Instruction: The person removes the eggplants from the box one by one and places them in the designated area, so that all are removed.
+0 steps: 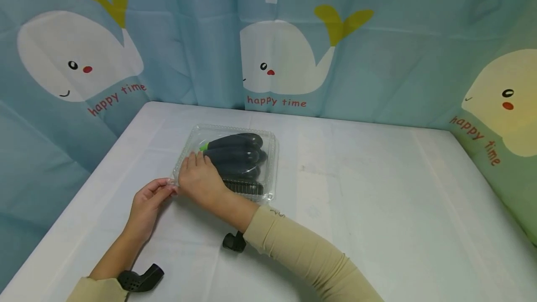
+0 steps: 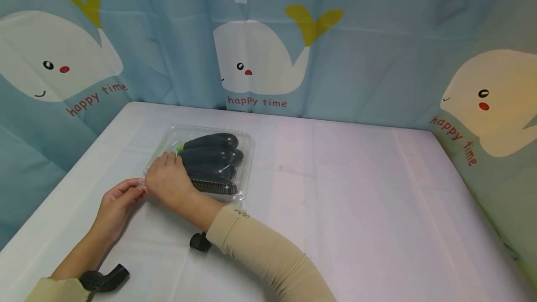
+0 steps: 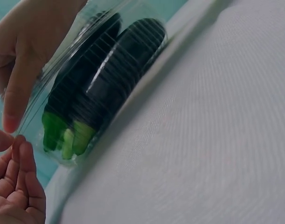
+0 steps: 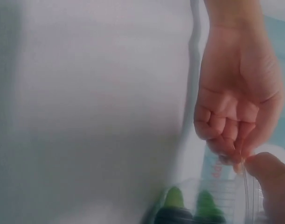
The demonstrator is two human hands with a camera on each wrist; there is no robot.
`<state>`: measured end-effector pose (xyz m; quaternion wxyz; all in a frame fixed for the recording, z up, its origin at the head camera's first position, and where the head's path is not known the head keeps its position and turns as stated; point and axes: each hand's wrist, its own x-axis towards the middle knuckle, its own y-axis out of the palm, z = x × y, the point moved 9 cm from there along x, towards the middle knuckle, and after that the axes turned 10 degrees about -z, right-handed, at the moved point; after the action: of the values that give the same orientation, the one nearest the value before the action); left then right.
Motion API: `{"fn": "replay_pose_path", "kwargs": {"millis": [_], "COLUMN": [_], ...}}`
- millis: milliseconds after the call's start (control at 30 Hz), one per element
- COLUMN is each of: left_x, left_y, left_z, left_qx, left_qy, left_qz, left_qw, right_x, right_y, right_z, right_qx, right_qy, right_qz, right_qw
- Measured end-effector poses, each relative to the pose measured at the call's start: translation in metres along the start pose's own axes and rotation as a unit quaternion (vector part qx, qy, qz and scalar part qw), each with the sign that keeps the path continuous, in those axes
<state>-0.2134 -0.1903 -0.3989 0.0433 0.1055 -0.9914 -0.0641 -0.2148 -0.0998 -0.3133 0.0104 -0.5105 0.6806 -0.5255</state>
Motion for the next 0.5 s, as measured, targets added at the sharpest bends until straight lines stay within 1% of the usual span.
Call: {"fn": "replay_pose_path", "kwargs": {"millis": [233, 367, 433, 500], "left_x": [-0.0015, -0.002, -0.0025, -0.003], "left_y": [-0.0019, -0.002, -0.0021, -0.0016], "left_z": [-0.0013, -0.001, -0.0005, -0.0002], "left_qx": [0.052, 0.042, 0.033, 0.021], "left_qy": [0.01, 0.008, 0.007, 0.004], "left_qz": [-0.048, -0.064, -0.064, -0.057], "left_qw": [0.9974, 0.997, 0.9974, 0.9981], "right_x": [-0.0013, -0.0016, -0.0021, -0.0028], "right_y": [-0.0008, -0.0014, -0.002, -0.0015], "right_z": [0.0048, 0.0053, 0.0047, 0.0037], "right_qx": [-0.023, -0.03, -0.026, -0.02], "right_qy": [-0.021, -0.024, -0.024, -0.021], "right_qz": [-0.02, -0.027, -0.03, -0.028], "right_qw": [0.9993, 0.9989, 0.9989, 0.9992]}}
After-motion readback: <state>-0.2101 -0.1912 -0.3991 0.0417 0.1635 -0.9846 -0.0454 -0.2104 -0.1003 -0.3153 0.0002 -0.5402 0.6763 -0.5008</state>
